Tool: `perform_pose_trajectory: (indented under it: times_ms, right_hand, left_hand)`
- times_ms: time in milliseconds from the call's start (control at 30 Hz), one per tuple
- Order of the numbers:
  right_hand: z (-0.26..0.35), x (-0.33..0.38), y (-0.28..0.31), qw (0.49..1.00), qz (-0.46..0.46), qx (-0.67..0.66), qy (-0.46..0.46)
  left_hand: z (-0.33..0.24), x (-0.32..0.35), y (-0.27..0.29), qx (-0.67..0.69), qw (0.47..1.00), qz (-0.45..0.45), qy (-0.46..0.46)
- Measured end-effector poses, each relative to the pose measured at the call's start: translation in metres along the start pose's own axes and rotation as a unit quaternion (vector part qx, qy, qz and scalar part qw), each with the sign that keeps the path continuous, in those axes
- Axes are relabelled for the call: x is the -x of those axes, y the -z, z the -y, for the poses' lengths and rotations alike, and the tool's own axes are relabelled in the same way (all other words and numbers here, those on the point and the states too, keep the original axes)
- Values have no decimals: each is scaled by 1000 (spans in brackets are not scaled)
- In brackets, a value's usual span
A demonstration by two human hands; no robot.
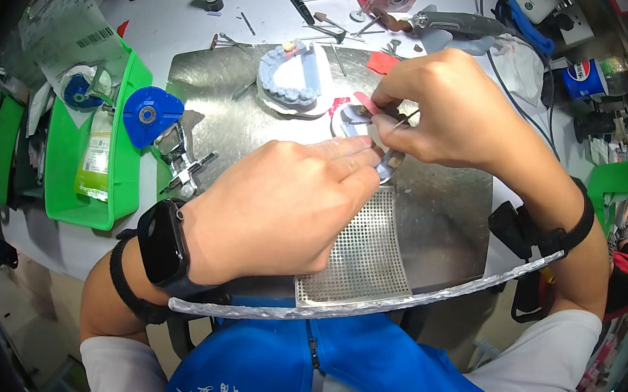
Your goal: The recorder is assembling and inspecting dental prosthetic components on a dental cast within a dental laboratory.
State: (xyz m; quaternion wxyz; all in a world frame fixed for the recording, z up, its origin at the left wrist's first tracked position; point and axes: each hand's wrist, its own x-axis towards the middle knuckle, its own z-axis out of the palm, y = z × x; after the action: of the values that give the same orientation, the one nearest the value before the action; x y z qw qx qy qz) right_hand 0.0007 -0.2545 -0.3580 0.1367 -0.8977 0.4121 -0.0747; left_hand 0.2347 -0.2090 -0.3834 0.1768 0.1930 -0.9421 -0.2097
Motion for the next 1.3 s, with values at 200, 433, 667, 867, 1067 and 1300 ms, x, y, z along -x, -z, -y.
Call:
perform_pose_trajectory:
  times_ms: [200, 433, 667, 867, 1067, 1300]
  right_hand:
    - [-9, 9, -10, 996, -68, -50, 8]
    - [-6, 11, -11, 997, -77, -28, 16]
    - [-11, 6, -14, 986, -77, -150, 9]
    - [9, -9, -6, 998, -55, -32, 11]
    - [2, -2, -16, 996, -78, -51, 14]
    - [-6, -1, -10, 989, -69, -129, 33]
  left_hand:
    - [0, 4, -3, -4, 1000, -15, -3]
    - [-1, 1, -1, 4, 1000, -5, -3]
    - [0, 2, -1, 12, 1000, -1, 3]
    - [3, 3, 1, 6, 1000, 1, -4]
    - [2, 2, -1, 4, 1000, 0, -1]
    - [0, 0, 4, 19, 999, 34, 23]
